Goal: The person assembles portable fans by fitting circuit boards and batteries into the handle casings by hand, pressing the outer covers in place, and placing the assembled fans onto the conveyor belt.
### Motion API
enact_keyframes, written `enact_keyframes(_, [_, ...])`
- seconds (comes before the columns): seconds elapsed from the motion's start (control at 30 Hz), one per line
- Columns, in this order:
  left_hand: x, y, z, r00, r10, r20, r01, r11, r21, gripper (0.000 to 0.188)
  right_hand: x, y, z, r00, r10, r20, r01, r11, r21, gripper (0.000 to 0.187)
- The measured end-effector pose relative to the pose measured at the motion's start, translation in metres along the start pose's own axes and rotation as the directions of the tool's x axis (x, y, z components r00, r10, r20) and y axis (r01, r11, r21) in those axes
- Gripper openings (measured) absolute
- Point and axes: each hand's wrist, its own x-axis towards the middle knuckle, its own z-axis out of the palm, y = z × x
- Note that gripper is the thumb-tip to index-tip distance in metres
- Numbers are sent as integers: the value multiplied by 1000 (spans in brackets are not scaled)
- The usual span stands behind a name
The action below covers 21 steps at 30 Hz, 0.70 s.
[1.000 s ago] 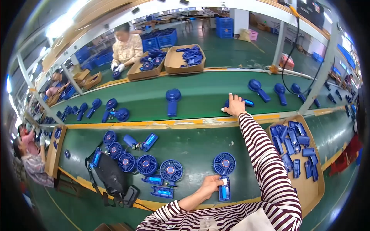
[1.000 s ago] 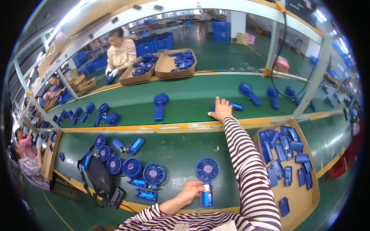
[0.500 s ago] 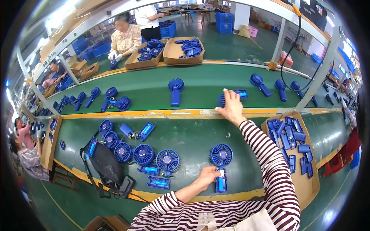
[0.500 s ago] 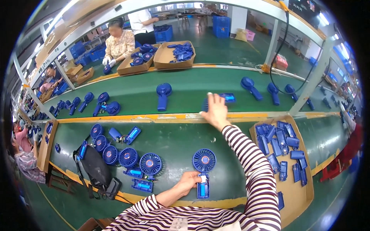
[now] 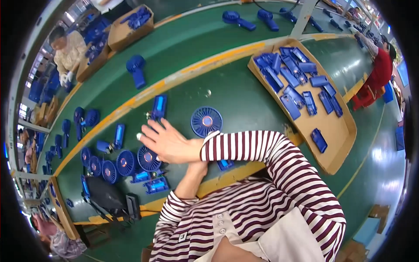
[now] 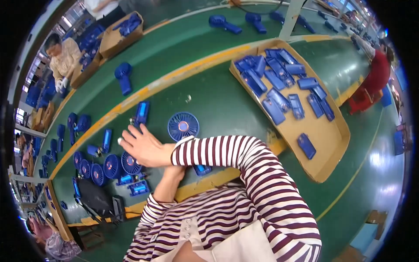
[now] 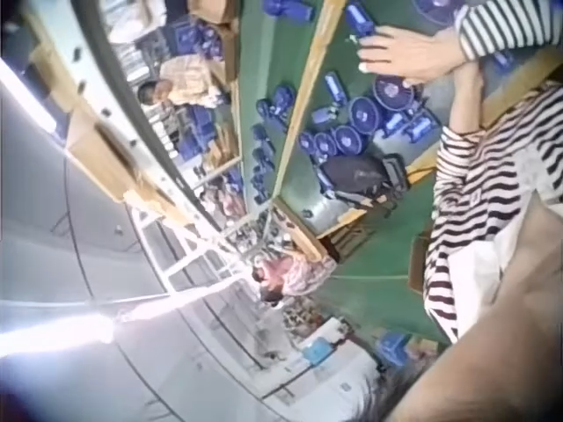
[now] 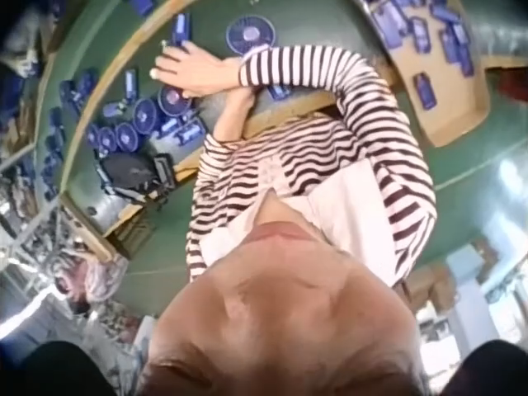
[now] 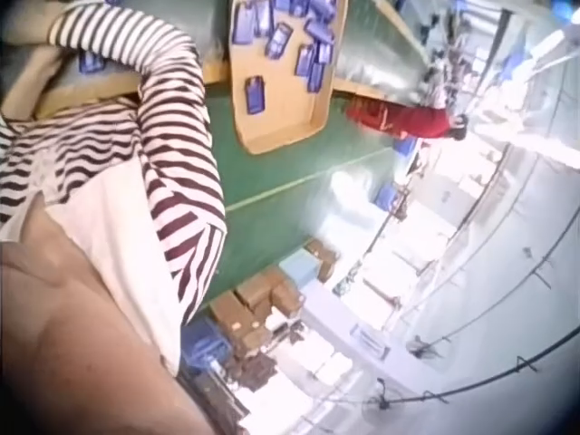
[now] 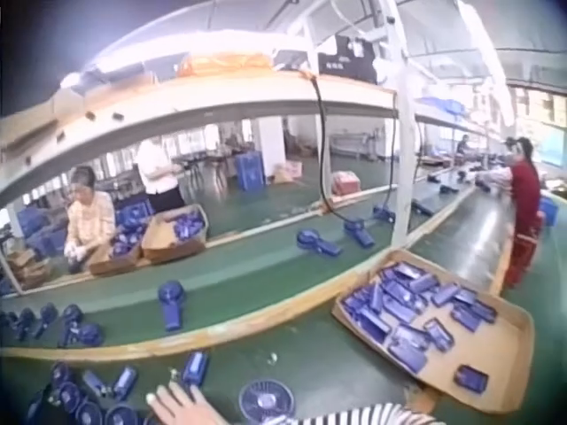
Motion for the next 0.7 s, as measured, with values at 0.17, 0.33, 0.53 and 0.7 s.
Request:
enact_keyframes(0.17, [2,-11,12,990,133,44,-137,982,130,48,-25,21,-7,996,89,26,-80,966,-245,63])
enact_keyframes(0.33, [-6,-9,12,978,202,-55,-190,968,163,46,-28,17,-6,990,121,71,-113,989,-99,64])
enact_keyframes(0.53, [-12,-8,9,988,154,-20,-150,977,154,45,-25,4,-5,996,47,71,-40,995,-97,64])
enact_keyframes(0.7, [-5,-4,14,993,116,22,-118,982,148,45,-23,2,-12,992,90,87,-83,993,-79,65])
